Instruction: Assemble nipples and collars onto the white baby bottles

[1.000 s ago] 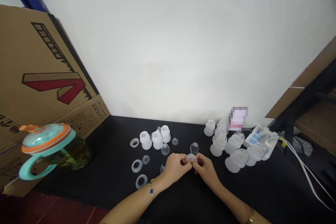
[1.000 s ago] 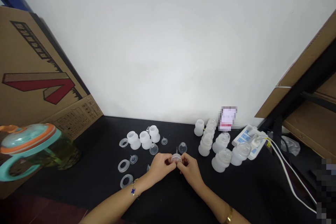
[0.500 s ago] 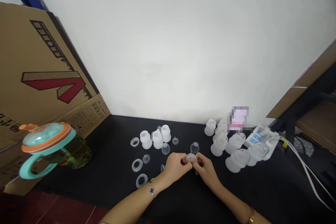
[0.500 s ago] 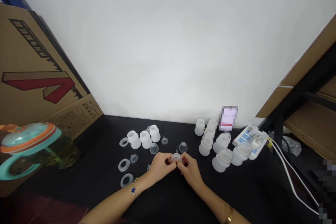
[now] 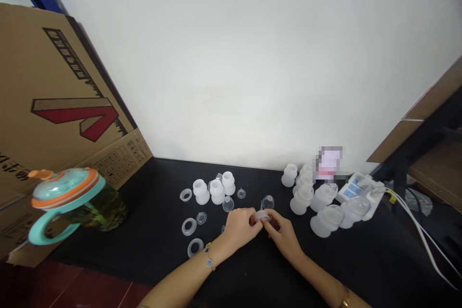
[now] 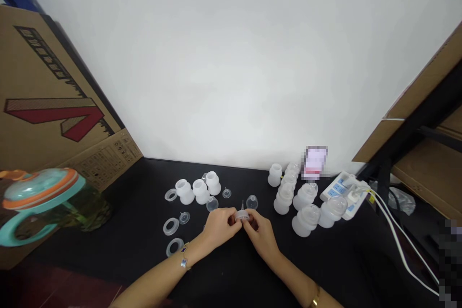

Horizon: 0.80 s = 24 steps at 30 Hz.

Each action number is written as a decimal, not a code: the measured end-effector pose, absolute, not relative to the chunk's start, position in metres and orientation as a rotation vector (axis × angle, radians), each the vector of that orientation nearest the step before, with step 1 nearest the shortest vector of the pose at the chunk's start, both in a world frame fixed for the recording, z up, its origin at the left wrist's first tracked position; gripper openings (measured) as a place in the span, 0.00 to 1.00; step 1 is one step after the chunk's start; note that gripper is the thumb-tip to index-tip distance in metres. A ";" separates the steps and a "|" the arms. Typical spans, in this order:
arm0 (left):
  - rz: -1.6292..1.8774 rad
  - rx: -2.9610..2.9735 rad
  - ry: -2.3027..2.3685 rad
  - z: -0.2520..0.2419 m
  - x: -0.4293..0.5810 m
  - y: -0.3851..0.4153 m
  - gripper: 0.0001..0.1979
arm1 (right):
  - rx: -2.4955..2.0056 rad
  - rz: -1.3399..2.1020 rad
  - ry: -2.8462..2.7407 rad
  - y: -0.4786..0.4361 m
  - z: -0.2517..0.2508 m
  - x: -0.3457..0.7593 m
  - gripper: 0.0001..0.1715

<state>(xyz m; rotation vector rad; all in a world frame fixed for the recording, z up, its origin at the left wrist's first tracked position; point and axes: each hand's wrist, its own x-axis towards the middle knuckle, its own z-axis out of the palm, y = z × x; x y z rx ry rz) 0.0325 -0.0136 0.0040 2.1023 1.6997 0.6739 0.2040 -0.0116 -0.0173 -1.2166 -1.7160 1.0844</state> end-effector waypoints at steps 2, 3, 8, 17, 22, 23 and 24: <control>0.696 2.113 1.703 0.004 0.032 -0.014 0.09 | -1.221 1.085 -1.720 -0.011 -0.018 0.205 0.18; 0.712 2.116 1.702 0.004 0.032 -0.014 0.09 | -1.223 1.086 -1.721 -0.011 -0.019 0.205 0.18; 0.785 2.089 1.694 0.007 0.032 -0.014 0.11 | -1.225 1.112 -1.692 -0.011 -0.017 0.204 0.19; 0.766 1.965 1.575 0.003 0.030 -0.010 0.14 | -1.172 1.253 -1.574 -0.013 -0.009 0.202 0.22; 0.783 1.928 1.538 0.000 0.030 -0.008 0.15 | -1.159 1.279 -1.569 -0.014 -0.010 0.201 0.24; 0.794 1.924 1.530 0.000 0.030 -0.008 0.15 | -1.155 1.282 -1.567 -0.013 -0.010 0.201 0.25; 0.800 1.919 1.524 0.000 0.030 -0.008 0.15 | -1.151 1.286 -1.567 -0.013 -0.010 0.202 0.25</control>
